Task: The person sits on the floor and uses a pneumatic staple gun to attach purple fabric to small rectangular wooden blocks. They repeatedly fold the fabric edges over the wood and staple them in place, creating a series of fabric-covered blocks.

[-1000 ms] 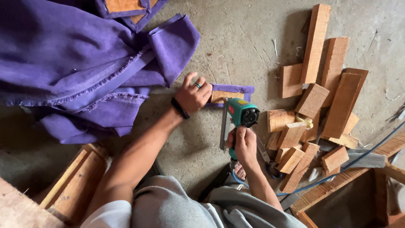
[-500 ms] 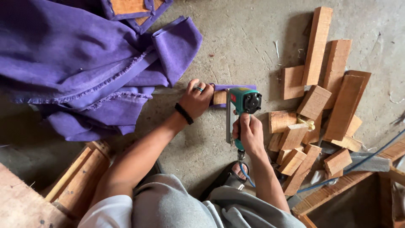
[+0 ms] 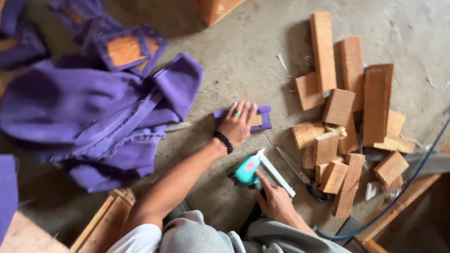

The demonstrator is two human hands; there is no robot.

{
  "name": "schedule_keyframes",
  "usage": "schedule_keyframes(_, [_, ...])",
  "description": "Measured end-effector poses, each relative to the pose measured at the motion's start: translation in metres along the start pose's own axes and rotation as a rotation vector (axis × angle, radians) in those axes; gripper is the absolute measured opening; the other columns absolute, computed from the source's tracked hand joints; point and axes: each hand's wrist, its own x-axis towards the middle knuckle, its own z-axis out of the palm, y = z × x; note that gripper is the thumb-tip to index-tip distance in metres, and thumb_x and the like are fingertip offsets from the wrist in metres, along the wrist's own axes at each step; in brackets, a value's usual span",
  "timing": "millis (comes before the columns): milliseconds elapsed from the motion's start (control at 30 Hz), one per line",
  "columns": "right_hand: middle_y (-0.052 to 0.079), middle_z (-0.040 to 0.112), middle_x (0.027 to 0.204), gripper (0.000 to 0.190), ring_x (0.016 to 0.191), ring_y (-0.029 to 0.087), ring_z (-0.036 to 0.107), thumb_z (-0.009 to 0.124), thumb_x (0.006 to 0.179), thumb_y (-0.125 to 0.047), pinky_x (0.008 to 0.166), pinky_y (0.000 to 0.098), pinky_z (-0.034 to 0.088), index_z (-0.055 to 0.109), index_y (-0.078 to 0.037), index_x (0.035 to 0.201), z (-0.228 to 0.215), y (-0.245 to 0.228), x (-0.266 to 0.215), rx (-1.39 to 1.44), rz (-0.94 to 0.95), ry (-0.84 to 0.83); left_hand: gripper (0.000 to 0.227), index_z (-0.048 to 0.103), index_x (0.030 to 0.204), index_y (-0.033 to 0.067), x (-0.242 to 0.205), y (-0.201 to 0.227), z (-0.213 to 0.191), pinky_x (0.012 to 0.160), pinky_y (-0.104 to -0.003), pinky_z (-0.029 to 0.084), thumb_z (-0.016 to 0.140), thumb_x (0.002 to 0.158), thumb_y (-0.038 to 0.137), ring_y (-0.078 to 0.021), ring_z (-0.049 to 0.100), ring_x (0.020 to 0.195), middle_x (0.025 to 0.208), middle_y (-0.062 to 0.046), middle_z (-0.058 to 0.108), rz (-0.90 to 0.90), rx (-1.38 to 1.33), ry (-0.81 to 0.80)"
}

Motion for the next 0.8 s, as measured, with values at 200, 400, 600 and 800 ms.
schedule_keyframes(200, [0.009, 0.074, 0.069, 0.049, 0.059, 0.014, 0.069, 0.04, 0.106, -0.039, 0.057, 0.0298, 0.055, 0.057, -0.01, 0.142, -0.012, 0.023, 0.059, 0.996, 0.236, 0.015, 0.094, 0.038, 0.142, 0.0055, -0.02, 0.009, 0.006, 0.112, -0.05, 0.043, 0.091, 0.069, 0.034, -0.0375, 0.051, 0.126, 0.133, -0.02, 0.049, -0.229, -0.703, 0.242])
schedule_keyframes(400, [0.014, 0.074, 0.084, 0.042, 0.07, 0.021, 0.072, 0.045, 0.112, -0.036, 0.064, 0.0327, 0.058, 0.058, 0.002, 0.123, -0.007, 0.031, 0.121, 1.395, 0.045, -0.073, 0.072, 0.034, 0.156, 0.0015, -0.048, 0.014, -0.005, 0.125, -0.043, 0.036, 0.05, 0.107, 0.051, -0.0297, 0.045, 0.147, 0.158, -0.02, 0.042, -0.16, -1.229, 0.175])
schedule_keyframes(600, [0.012, 0.073, 0.087, 0.04, 0.073, 0.019, 0.072, 0.048, 0.109, -0.028, 0.068, 0.0322, 0.06, 0.059, -0.001, 0.136, -0.013, 0.029, 0.117, 1.521, 0.024, 0.01, 0.052, 0.053, 0.148, -0.0015, -0.04, -0.001, -0.011, 0.111, -0.035, 0.048, 0.053, 0.109, 0.033, -0.0166, 0.062, 0.12, 0.134, -0.012, 0.067, -0.376, -1.673, -0.115])
schedule_keyframes(800, [0.012, 0.073, 0.082, 0.037, 0.066, 0.018, 0.072, 0.058, 0.104, -0.015, 0.058, 0.0301, 0.059, 0.061, 0.0, 0.138, -0.026, 0.015, 0.114, 1.404, 0.193, 0.017, 0.047, 0.058, 0.142, -0.0028, -0.032, -0.018, -0.004, 0.106, -0.034, 0.052, 0.062, 0.096, 0.006, -0.0161, 0.065, 0.117, 0.131, -0.009, 0.068, -0.507, -2.044, -0.427])
